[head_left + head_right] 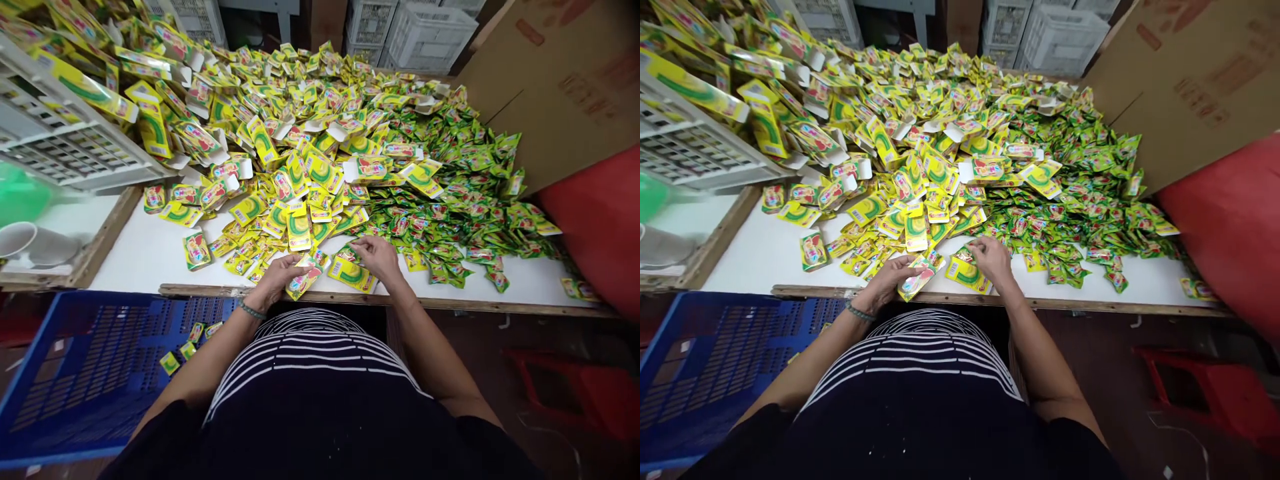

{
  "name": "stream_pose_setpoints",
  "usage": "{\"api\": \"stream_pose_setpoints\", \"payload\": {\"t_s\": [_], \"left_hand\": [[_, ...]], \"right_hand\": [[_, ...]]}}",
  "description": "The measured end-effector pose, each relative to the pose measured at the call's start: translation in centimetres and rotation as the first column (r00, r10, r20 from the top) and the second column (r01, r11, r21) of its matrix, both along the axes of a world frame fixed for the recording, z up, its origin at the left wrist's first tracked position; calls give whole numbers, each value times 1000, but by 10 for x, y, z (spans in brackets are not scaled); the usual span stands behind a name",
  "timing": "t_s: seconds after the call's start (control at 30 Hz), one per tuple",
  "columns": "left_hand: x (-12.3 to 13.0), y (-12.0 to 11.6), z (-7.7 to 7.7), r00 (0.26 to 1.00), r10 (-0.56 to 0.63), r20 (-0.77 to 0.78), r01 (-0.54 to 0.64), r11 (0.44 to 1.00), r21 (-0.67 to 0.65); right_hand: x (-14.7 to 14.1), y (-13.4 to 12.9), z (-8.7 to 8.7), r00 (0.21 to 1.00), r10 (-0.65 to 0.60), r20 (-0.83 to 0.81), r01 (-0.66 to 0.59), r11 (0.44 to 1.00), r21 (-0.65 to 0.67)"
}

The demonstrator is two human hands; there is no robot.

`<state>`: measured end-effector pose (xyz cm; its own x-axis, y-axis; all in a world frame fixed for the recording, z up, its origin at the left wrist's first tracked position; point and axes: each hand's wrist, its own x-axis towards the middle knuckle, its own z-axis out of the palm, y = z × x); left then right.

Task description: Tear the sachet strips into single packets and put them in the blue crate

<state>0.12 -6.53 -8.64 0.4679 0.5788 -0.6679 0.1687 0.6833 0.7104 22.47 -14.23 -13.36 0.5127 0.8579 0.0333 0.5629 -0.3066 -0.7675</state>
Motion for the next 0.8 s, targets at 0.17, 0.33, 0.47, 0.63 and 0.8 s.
{"api": "stream_pose_setpoints", "payload": {"t_s": [0.17, 0.33, 0.47, 0.63, 0.8], "left_hand": [[6, -5, -6, 999, 30, -11, -30, 997, 66], [0, -4, -5, 998, 36, -50, -26, 980, 197], [-4, -4, -2, 998, 10, -59, 3, 975, 223], [-7, -9, -1, 999, 26, 37, -35, 963, 267], [-16, -9, -4, 998, -55, -4, 52, 916, 398]], "right_hand": [[10, 4, -14, 970, 174, 170, -138, 969, -203], [5, 3, -12, 995, 5, -104, -7, 1000, -18], [-12, 6, 7, 870, 71, -488, 39, 977, 211], [-41, 5, 24, 851, 193, -489, -137, 980, 148], [-38, 3, 30, 846, 281, -453, -289, 956, 54]]}}
